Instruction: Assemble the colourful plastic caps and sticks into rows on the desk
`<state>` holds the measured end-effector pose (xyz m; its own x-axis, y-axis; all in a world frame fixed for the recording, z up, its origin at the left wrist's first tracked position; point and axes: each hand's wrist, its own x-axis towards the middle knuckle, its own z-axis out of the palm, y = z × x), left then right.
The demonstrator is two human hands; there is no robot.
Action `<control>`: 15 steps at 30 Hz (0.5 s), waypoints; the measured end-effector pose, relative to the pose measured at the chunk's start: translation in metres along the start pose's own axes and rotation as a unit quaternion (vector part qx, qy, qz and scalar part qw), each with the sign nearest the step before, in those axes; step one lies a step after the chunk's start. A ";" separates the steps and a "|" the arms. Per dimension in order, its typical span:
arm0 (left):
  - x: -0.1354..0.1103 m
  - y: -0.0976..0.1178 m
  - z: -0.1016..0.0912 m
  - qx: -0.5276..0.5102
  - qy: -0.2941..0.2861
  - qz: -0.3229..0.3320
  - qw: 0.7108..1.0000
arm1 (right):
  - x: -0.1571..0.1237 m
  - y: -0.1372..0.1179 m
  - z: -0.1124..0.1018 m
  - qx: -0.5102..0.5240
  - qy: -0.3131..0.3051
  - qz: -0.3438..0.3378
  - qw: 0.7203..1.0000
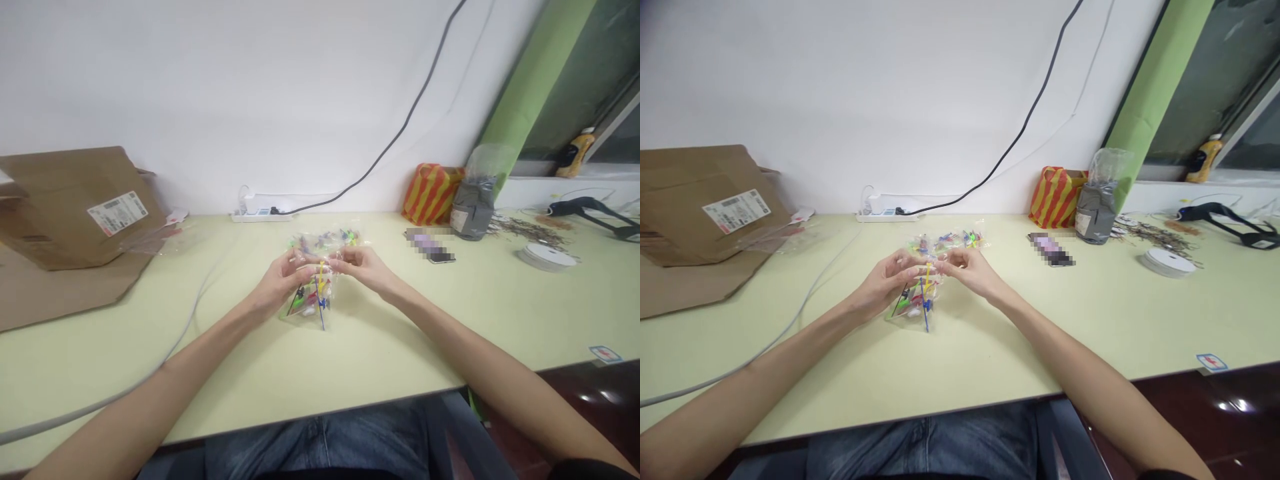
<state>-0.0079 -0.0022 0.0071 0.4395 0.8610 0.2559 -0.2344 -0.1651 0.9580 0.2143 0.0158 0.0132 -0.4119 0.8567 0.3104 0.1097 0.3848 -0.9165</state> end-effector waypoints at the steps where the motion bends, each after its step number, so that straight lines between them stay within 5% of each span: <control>1: 0.000 -0.001 -0.001 0.002 -0.002 -0.001 1.000 | 0.000 0.001 0.005 0.011 0.010 -0.001 1.000; 5: 0.000 -0.002 -0.006 0.043 0.012 -0.008 0.999 | -0.001 0.007 0.013 0.040 0.071 -0.003 0.997; 15: 0.000 0.008 -0.003 0.141 0.093 0.006 0.986 | 0.000 0.005 0.013 0.067 0.106 -0.004 0.992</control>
<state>-0.0123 -0.0024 0.0140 0.2655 0.9272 0.2640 0.0242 -0.2802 0.9596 0.2036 0.0133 0.0049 -0.2104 0.9121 0.3518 -0.0211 0.3556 -0.9344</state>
